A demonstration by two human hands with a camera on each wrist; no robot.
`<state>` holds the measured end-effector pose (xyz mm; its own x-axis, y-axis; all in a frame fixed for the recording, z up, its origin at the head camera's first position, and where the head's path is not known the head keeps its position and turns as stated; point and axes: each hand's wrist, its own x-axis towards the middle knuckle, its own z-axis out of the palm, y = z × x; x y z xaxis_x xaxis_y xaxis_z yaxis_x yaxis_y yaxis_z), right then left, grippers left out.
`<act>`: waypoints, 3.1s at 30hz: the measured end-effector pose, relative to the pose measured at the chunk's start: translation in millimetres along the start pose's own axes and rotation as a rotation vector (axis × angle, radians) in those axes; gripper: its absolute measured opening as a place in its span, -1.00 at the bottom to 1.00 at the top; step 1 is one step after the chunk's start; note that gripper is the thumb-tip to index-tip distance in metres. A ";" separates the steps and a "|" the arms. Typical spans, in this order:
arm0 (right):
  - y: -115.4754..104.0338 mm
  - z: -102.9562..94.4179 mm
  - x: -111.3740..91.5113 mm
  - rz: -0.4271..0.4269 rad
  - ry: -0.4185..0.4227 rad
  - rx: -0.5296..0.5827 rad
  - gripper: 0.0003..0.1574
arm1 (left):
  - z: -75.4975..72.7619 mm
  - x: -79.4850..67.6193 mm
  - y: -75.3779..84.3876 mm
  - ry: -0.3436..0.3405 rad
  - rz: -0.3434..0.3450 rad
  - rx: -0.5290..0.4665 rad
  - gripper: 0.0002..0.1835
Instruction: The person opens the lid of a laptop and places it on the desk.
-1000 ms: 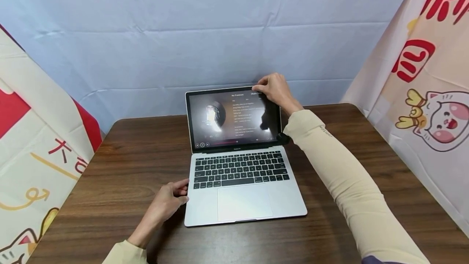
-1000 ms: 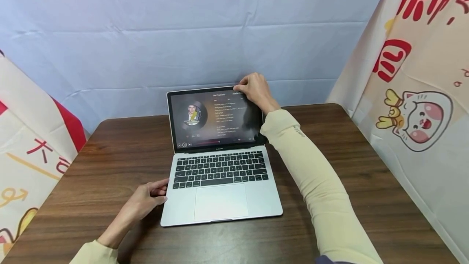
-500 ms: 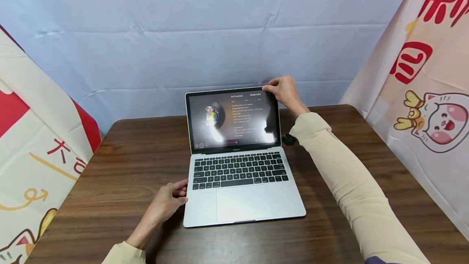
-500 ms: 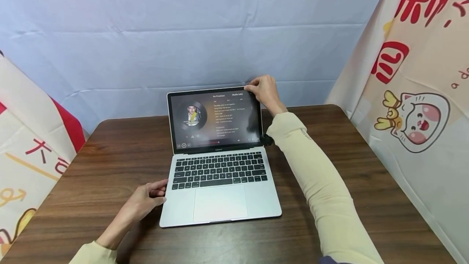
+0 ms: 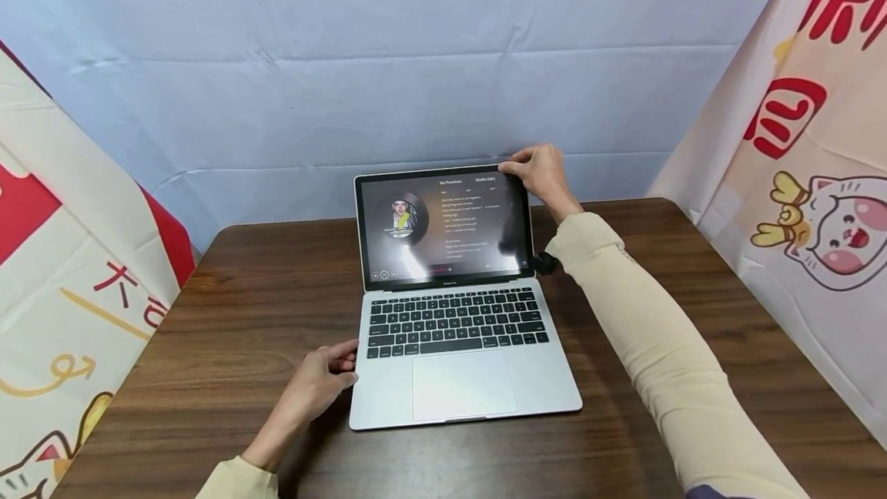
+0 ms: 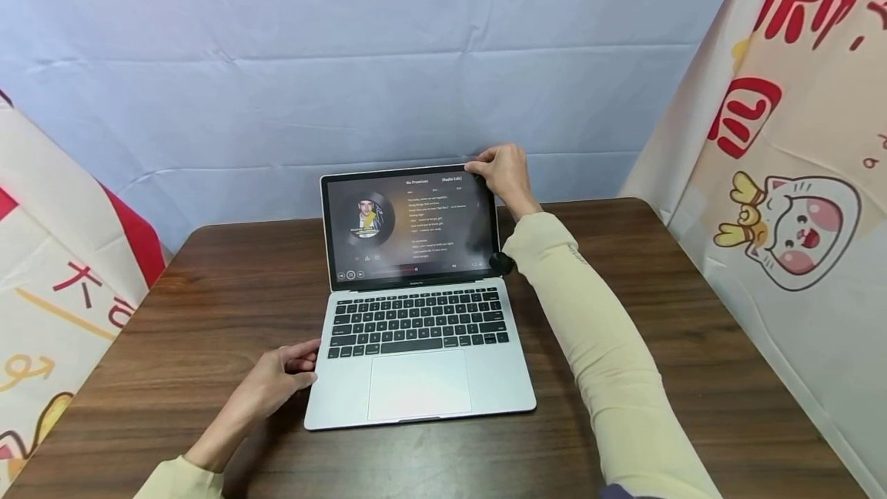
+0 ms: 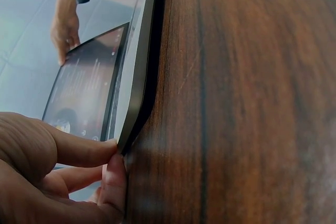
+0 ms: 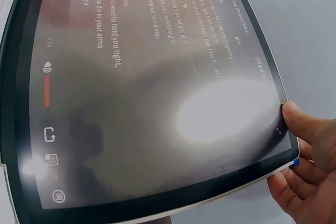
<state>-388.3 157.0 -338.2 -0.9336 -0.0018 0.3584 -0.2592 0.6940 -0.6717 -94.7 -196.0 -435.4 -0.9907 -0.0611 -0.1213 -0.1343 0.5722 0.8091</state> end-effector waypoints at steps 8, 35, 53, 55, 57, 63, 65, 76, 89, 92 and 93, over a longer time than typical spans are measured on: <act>4.1 2.0 0.4 0.062 0.065 -0.004 -0.53 | 1.9 0.7 0.9 0.001 -0.002 -0.002 -0.46; 17.5 -22.4 -24.6 0.248 -0.037 0.432 -0.58 | 2.9 2.8 -4.0 -0.020 0.011 -0.029 -0.45; 20.2 -29.1 -37.8 0.221 -0.069 0.384 -0.56 | 0.0 1.3 -0.5 -0.044 0.023 0.013 -0.49; 20.7 -29.6 -39.1 0.212 -0.075 0.374 -0.56 | -0.6 1.0 1.2 -0.052 0.004 -0.003 -0.50; 21.6 -30.2 -41.0 0.207 -0.081 0.364 -0.56 | -1.0 0.8 2.7 -0.067 -0.010 -0.024 -0.50; 26.1 -33.0 -49.9 0.197 -0.128 0.368 -0.57 | -9.0 -0.4 7.4 -0.122 -0.009 -0.025 -0.45; 28.6 -35.1 -53.3 0.182 -0.140 0.363 -0.57 | -13.9 0.1 9.1 -0.122 0.008 0.016 -0.44; 40.7 -48.4 -76.0 -0.029 -0.115 0.099 -0.48 | -36.8 5.5 12.1 -0.022 0.096 0.201 -0.37; 34.3 -62.3 -94.4 -0.107 -0.188 -0.065 -0.30 | -57.6 12.3 15.3 0.190 0.253 0.304 -0.32; 33.4 -65.3 -98.0 -0.112 -0.220 -0.107 -0.26 | -62.2 15.2 18.5 0.226 0.290 0.312 -0.31; 33.1 -66.2 -99.0 -0.114 -0.227 -0.120 -0.24 | -63.7 16.2 19.6 0.238 0.300 0.314 -0.31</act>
<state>-288.1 227.8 -353.0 -0.9351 -0.2368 0.2638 -0.3474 0.7600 -0.5492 -114.6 -237.9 -384.8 -0.9668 -0.0197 0.2547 0.1341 0.8095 0.5716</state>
